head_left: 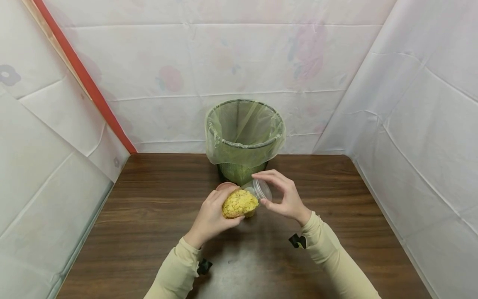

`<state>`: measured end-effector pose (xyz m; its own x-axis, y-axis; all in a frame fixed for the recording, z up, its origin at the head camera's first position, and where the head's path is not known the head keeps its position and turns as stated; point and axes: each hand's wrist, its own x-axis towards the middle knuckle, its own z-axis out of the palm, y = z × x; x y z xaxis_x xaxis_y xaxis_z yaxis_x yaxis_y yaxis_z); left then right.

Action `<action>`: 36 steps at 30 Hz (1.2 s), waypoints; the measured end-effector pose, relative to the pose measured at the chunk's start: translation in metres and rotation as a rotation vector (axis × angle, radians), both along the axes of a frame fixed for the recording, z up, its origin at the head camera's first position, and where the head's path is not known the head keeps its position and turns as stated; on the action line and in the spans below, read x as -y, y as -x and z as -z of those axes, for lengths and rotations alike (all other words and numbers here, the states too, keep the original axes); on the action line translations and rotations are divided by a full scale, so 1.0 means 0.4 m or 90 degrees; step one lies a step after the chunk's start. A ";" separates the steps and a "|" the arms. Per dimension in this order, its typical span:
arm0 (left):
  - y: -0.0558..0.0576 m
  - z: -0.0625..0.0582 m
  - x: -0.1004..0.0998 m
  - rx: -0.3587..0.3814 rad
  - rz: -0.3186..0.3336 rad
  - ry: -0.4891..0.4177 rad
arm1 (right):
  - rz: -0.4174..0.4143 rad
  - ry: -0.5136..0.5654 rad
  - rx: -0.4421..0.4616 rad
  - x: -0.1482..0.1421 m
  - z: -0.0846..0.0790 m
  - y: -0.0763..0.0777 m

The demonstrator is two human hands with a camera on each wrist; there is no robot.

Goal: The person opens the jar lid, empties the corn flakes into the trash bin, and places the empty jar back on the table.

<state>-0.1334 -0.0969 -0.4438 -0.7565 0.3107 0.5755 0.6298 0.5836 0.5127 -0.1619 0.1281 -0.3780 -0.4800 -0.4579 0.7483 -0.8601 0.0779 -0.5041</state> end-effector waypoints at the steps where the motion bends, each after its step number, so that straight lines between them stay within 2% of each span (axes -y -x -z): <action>1: 0.000 0.000 0.000 0.004 0.002 -0.001 | -0.002 0.001 -0.010 0.001 0.000 0.001; 7: -0.005 -0.004 -0.001 0.047 0.015 -0.007 | -0.036 0.010 -0.064 0.003 -0.005 0.009; 13: -0.009 -0.003 0.005 0.106 0.033 -0.016 | -0.077 0.018 -0.078 0.005 -0.005 0.011; 29: -0.005 0.006 0.023 0.238 0.172 -0.090 | -0.132 0.044 -0.087 0.016 -0.021 -0.006; 36: -0.004 0.006 0.029 0.279 0.223 -0.128 | -0.156 0.084 -0.067 0.011 0.006 0.013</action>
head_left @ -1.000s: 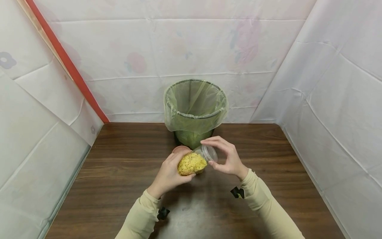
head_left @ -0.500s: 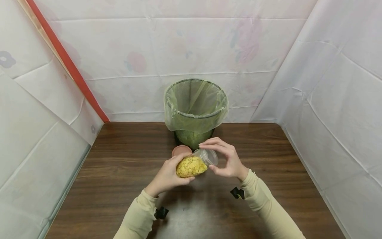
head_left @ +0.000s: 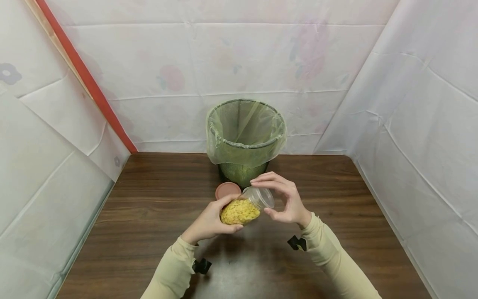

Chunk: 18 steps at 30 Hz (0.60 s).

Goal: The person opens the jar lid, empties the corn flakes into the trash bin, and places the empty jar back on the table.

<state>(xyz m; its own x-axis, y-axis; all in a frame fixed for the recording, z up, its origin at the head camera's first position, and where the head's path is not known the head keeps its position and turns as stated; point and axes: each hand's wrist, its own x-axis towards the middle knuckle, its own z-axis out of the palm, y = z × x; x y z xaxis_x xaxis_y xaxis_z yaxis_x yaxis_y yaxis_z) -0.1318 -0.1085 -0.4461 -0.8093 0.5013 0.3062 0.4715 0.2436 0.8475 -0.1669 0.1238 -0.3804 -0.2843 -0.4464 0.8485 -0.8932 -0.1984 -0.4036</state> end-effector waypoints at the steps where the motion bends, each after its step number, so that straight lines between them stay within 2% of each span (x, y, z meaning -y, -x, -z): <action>1: 0.000 0.000 0.001 0.005 0.004 -0.007 | -0.003 0.009 0.005 -0.004 0.007 0.007; 4: 0.000 0.001 0.001 0.021 0.002 -0.025 | -0.026 0.036 0.030 -0.014 0.020 0.024; 11: -0.033 -0.076 -0.006 0.030 -0.021 -0.045 | -0.035 0.047 0.070 -0.031 0.016 0.032; 18: -0.040 -0.079 -0.003 0.054 -0.038 -0.052 | -0.014 0.031 0.084 -0.048 0.022 0.041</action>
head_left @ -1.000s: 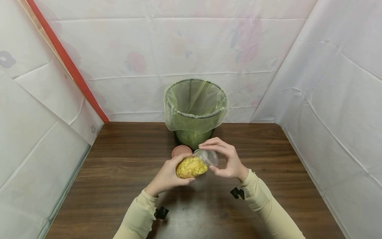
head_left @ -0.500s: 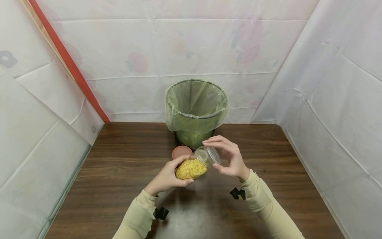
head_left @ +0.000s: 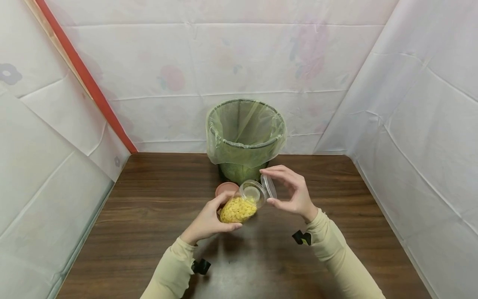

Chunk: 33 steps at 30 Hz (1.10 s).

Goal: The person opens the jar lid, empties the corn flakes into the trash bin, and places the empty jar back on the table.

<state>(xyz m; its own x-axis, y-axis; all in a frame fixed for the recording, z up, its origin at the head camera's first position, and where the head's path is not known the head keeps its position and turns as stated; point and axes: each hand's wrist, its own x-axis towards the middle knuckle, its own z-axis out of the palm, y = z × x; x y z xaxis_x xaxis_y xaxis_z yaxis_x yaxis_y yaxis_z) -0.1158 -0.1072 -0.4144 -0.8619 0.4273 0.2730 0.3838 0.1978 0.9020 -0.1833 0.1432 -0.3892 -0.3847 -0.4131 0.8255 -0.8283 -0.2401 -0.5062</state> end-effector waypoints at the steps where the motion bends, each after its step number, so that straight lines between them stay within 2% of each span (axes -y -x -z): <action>1: -0.001 0.001 0.001 0.002 -0.004 -0.003 | 0.003 -0.003 0.001 -0.003 0.001 0.002; 11: -0.001 0.004 0.004 0.005 -0.038 -0.042 | 0.044 -0.028 0.034 -0.037 0.020 0.018; 15: 0.005 0.010 0.004 0.008 -0.033 -0.069 | 0.068 -0.041 0.043 -0.044 0.011 0.016; 19: 0.004 0.013 0.006 -0.006 -0.040 -0.071 | 0.096 -0.062 0.048 -0.050 -0.001 0.010; 27: -0.013 0.018 0.016 -0.015 -0.100 -0.048 | 0.140 -0.106 0.073 -0.069 0.011 0.023; 33: -0.016 0.023 0.033 -0.014 -0.133 -0.061 | 0.166 -0.122 0.096 -0.090 0.034 0.044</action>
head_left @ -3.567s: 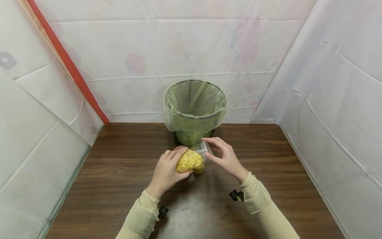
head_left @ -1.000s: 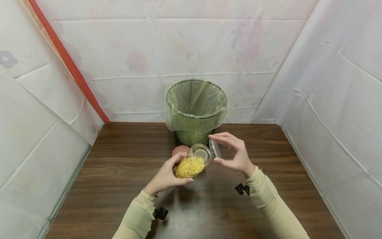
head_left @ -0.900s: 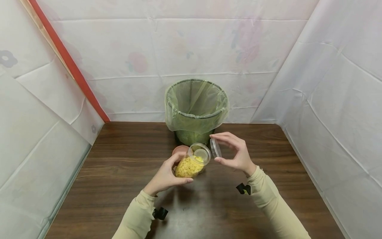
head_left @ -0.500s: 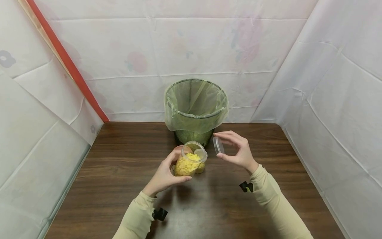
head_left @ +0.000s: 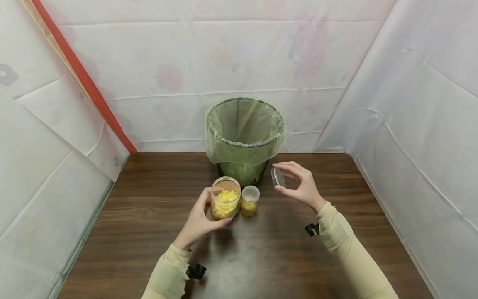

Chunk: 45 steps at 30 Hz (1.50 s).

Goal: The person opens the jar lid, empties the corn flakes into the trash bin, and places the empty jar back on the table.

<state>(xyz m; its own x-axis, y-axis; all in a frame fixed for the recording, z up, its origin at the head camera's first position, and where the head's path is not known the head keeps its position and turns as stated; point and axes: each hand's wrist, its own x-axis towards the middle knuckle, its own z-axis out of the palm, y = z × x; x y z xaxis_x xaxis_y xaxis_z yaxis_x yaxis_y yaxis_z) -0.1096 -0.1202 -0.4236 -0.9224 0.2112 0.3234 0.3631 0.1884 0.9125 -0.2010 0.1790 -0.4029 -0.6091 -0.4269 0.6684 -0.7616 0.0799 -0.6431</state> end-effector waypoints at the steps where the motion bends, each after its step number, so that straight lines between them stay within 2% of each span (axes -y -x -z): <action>1: 0.001 0.001 0.004 0.000 -0.004 -0.005 | 0.005 -0.004 0.002 -0.003 0.004 0.004; 19: 0.000 0.008 0.055 0.034 -0.058 -0.041 | 0.104 -0.087 0.027 -0.053 0.058 0.045; 28: -0.006 0.014 0.075 0.043 -0.077 -0.033 | 0.132 -0.133 0.024 -0.073 0.089 0.070; 35: -0.009 0.022 0.081 0.029 -0.084 -0.037 | 0.156 -0.135 0.031 -0.107 0.172 0.130; 39: -0.008 0.036 0.083 0.027 -0.100 -0.048 | 0.179 -0.149 0.036 -0.117 0.193 0.151; 45: 0.004 0.088 0.097 0.041 -0.123 -0.059 | 0.210 -0.175 0.038 -0.123 0.203 0.164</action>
<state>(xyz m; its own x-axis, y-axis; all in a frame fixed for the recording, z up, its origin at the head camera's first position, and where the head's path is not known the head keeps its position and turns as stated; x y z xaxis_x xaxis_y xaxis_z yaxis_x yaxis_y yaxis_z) -0.1113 -0.1590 -0.4588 -0.9624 0.0013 0.2718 0.2684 0.1632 0.9494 -0.2667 0.2284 -0.4840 -0.7769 -0.3602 0.5164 -0.6287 0.4873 -0.6060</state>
